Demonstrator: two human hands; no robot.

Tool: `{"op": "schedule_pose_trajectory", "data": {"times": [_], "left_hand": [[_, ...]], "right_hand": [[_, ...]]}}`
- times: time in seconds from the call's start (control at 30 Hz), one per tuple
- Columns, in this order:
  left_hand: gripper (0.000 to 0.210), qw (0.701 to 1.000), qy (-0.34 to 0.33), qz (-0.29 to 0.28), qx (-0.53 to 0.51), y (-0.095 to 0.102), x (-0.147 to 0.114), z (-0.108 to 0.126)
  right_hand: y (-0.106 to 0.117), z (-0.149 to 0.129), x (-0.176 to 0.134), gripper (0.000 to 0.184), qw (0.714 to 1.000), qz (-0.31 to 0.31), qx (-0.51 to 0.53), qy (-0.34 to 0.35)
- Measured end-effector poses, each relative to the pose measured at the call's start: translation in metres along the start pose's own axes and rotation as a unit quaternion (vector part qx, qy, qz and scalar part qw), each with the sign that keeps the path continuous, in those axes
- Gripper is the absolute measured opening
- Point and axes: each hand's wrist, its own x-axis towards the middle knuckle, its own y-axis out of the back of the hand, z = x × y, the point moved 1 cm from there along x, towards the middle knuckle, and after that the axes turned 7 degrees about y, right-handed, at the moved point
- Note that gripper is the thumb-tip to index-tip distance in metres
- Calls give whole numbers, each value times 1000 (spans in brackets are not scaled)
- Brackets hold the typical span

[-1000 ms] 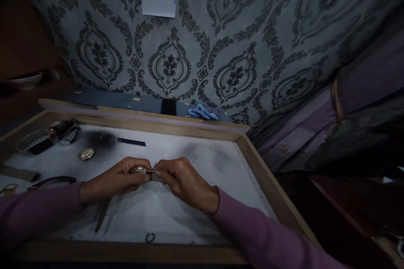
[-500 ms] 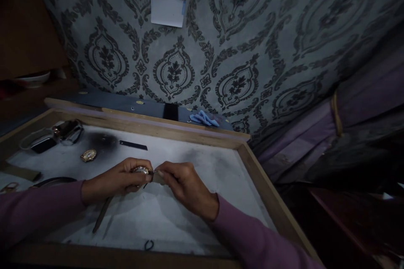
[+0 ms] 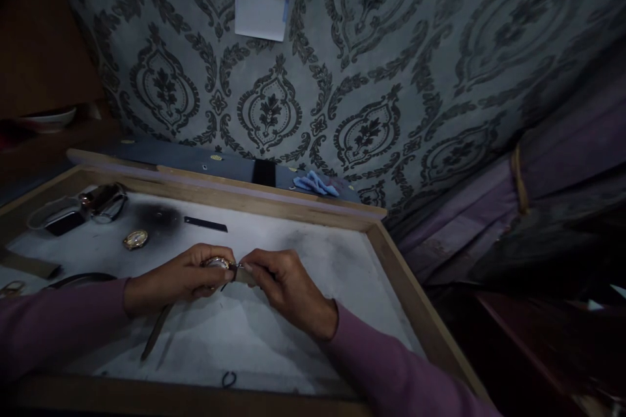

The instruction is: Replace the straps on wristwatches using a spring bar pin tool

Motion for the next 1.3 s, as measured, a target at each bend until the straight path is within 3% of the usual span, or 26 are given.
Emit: {"op": "schedule_pose_trajectory", "data": {"times": [0.9,1.3], "left_hand": [[23,1000,-12,-17,-8,-1,0,-4],[18,1000,25,-3,7,-1,-3,3]], "right_hand": [[0,1,-2,30,998,-37,-37,24],[-2,6,-8,28,990,-38,-119,69]]}}
